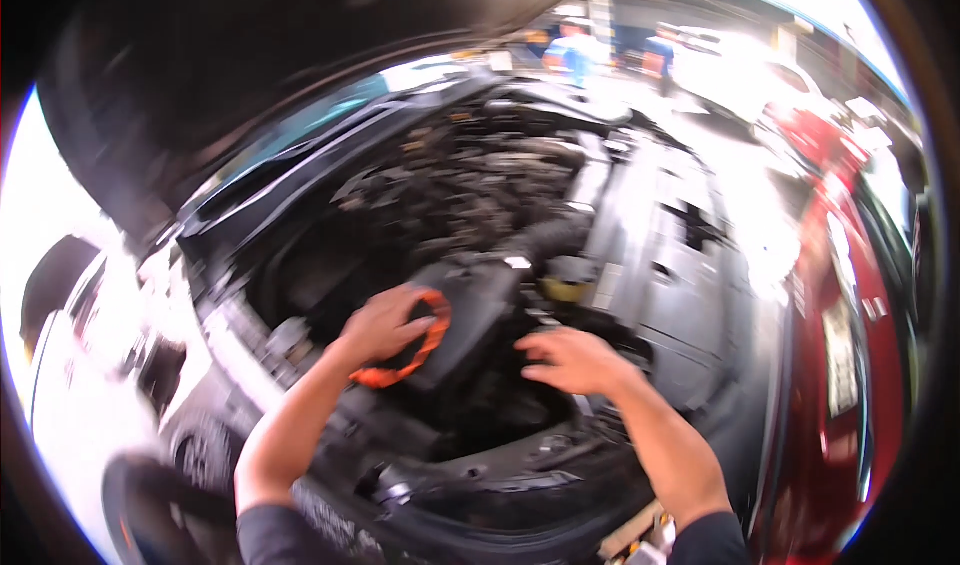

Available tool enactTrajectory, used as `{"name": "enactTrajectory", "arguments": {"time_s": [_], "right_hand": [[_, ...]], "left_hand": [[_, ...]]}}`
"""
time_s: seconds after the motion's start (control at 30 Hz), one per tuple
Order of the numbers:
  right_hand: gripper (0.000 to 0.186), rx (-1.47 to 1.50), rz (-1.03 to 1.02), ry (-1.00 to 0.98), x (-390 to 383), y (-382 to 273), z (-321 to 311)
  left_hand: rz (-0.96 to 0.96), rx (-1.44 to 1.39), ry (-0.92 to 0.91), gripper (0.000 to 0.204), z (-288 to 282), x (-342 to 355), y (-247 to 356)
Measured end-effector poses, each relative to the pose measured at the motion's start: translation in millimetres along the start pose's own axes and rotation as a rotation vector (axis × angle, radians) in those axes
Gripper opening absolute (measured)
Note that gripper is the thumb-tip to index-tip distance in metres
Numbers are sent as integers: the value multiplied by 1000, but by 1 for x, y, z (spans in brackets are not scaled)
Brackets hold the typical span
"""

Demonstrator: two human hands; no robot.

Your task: Inspecting the air filter housing and engine components in a vehicle engine bay.

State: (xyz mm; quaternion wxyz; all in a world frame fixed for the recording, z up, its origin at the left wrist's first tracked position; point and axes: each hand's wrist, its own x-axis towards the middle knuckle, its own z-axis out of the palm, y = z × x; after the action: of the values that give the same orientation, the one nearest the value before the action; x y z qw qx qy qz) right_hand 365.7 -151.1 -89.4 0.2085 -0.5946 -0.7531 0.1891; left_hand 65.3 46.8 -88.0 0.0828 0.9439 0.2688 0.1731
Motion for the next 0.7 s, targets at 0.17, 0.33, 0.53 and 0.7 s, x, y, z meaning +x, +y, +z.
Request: {"name": "enactTrajectory", "arguments": {"time_s": [0.17, 0.33, 0.53, 0.7], "right_hand": [[43, 103, 106, 14, -2, -3, -3], [44, 70, 74, 26, 6, -15, 7], [46, 110, 51, 54, 4, 2, 10], [46, 114, 42, 70, 2, 6, 11]], "left_hand": [[-216, 91, -114, 66, 6, 8, 11], [-297, 73, -177, 70, -12, -6, 17], [-284, 89, -209, 74, -10, -5, 19], [-285, 84, -205, 73, -8, -4, 22]]}}
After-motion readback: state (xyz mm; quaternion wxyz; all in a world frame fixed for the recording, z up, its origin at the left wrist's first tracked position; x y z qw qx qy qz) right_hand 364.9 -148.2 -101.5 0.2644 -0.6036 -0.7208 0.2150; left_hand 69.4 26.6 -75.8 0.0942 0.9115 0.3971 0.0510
